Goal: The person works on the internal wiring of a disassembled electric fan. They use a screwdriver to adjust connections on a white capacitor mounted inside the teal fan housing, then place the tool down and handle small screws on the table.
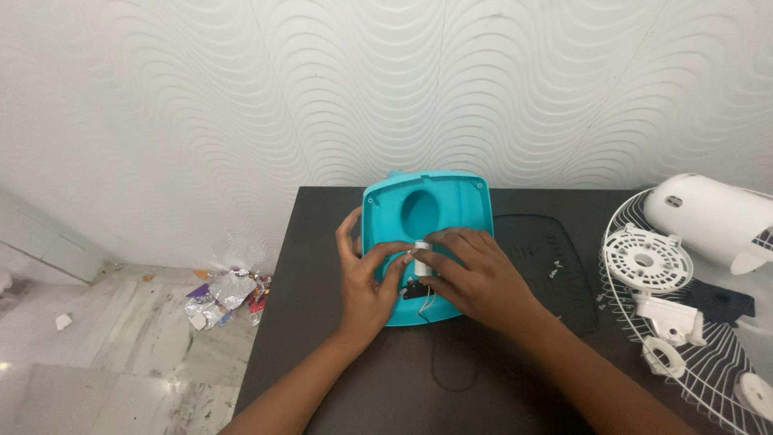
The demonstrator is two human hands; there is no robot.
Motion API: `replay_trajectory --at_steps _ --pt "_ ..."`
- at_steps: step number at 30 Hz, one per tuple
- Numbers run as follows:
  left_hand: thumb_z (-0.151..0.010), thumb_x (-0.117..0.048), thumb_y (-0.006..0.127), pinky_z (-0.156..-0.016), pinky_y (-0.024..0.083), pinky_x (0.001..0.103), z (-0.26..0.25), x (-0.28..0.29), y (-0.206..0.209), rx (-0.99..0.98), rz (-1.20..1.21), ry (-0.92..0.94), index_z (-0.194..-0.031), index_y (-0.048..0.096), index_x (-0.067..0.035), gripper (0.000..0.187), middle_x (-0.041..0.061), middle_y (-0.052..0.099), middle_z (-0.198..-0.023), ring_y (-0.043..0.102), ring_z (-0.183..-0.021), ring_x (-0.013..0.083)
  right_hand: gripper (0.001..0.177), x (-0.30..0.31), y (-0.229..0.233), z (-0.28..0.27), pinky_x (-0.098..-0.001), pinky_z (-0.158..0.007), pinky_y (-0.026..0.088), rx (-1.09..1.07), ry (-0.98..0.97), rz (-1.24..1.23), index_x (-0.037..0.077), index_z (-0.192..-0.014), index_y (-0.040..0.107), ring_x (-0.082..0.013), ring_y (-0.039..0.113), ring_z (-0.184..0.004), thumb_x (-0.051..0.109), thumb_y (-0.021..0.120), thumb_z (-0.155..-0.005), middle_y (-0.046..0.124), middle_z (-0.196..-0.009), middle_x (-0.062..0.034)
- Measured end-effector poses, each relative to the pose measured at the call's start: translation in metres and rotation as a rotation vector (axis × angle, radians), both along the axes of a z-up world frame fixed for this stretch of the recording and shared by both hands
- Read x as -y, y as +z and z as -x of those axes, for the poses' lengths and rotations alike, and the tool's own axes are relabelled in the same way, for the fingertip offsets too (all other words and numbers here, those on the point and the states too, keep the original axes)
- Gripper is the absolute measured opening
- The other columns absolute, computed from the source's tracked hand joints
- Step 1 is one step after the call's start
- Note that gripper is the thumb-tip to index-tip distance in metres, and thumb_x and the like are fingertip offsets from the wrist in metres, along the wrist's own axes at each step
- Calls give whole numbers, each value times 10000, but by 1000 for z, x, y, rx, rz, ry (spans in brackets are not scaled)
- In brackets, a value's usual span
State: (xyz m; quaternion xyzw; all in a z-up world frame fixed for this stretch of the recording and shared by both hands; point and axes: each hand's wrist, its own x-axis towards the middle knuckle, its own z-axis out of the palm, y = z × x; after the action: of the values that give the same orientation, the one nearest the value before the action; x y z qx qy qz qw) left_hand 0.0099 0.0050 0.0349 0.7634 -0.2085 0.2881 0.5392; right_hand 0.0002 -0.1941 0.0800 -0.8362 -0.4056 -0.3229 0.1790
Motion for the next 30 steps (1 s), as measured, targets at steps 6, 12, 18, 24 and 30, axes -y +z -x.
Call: replay_trajectory --at_steps 6,12,18,24,30 --pt "-920 -104 744 -1035 593 462 -5 0 1 6 -9 -1 -998 770 -97 83 194 284 -1533 533 -1350 384 436 2 14 -5 -466 -921 509 -30 22 15 128 -1190 694 -299 620 -1160 250 822 -792 649 -1232 -100" --pt "-915 -116 757 -1032 584 453 -11 3 6 22 -31 -35 -987 771 -87 79 197 284 -1525 509 -1365 398 364 41 18 18 -419 -870 558 -59 -29 -129 117 -1137 692 -281 661 -1072 140 822 -798 672 -1162 -76" --pt "-890 -109 763 -973 578 428 -14 7 8 -17 -39 -41 -960 781 -86 76 191 302 -1520 569 -1298 374 317 93 14 27 -367 -826 557 -196 -364 -313 61 -1113 728 -253 679 -996 81 795 -804 698 -1104 -101" --pt "-930 -98 765 -1014 577 418 -19 10 10 42 -58 -83 -990 763 -86 62 181 298 -1534 578 -1322 351 282 132 7 47 -313 -748 557 -341 -502 -446 56 -1119 745 -180 685 -840 68 794 -841 727 -1015 -81" --pt "-929 -114 767 -944 608 377 -23 16 11 -35 -59 -103 -998 771 -98 70 174 302 -1529 597 -1289 337 270 109 -6 56 -356 -870 540 -339 -378 -301 44 -1080 741 -237 679 -1030 96 807 -824 702 -1085 -100"
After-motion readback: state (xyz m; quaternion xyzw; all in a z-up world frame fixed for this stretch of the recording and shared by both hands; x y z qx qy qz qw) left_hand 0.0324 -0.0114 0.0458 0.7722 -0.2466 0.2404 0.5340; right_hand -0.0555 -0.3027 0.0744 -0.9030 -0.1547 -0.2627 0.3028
